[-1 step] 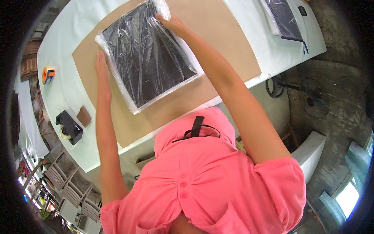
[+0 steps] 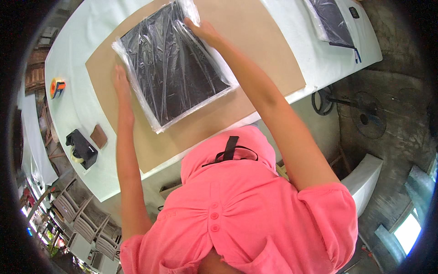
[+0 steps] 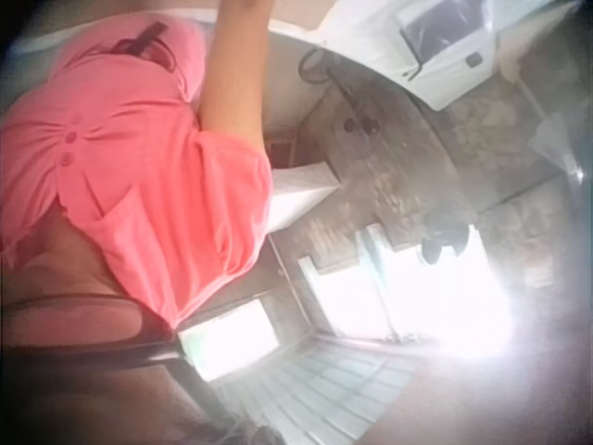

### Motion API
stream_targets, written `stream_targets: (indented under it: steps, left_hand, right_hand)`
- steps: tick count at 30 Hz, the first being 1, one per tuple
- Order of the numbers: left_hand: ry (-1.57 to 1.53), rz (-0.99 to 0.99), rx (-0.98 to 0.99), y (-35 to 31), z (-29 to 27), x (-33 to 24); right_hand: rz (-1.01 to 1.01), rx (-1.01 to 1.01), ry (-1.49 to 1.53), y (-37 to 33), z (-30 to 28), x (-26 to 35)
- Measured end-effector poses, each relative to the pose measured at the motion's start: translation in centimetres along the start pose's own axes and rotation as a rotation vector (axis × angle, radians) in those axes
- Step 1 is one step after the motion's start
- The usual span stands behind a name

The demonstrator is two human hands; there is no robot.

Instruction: The person places a large sheet of brown paper on a white table, then wraps a stack of plastic-wrapped dark rectangular items with the paper. They fold the paper over the stack and secure it with a roll of clear tape.

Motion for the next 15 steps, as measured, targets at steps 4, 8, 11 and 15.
stream_targets:
  steps: [4, 8, 11, 15]
  left_hand:
    - [-0.097, -0.033, 0.082, -9.4, 0.5, 4.9]
    - [-0.119, -0.089, 0.018, -11.8, 0.5, 9.5]
    - [-0.23, -0.1, 0.033, -11.9, 1.4, 9.5]
    - [-0.328, -0.119, 0.095, -11.8, 1.9, 9.6]
  right_hand:
    - [-0.306, -0.179, -0.348, -5.4, -3.5, -1.0]
    - [-0.087, 0.058, -0.458, -11.4, -3.0, -2.7]
    - [-0.12, 0.087, -0.403, -12.5, -2.0, -1.8]
    - [-0.064, 0.082, -0.392, -12.0, -1.4, -2.1]
Point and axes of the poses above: each hand's wrist, its own y-axis towards the middle knuckle, its own z-axis out of the palm, x = y × z, the point moved 10 cm from there along y, towards the middle knuckle, and after that the axes turned 14 degrees about -z, right-handed, at the moved point
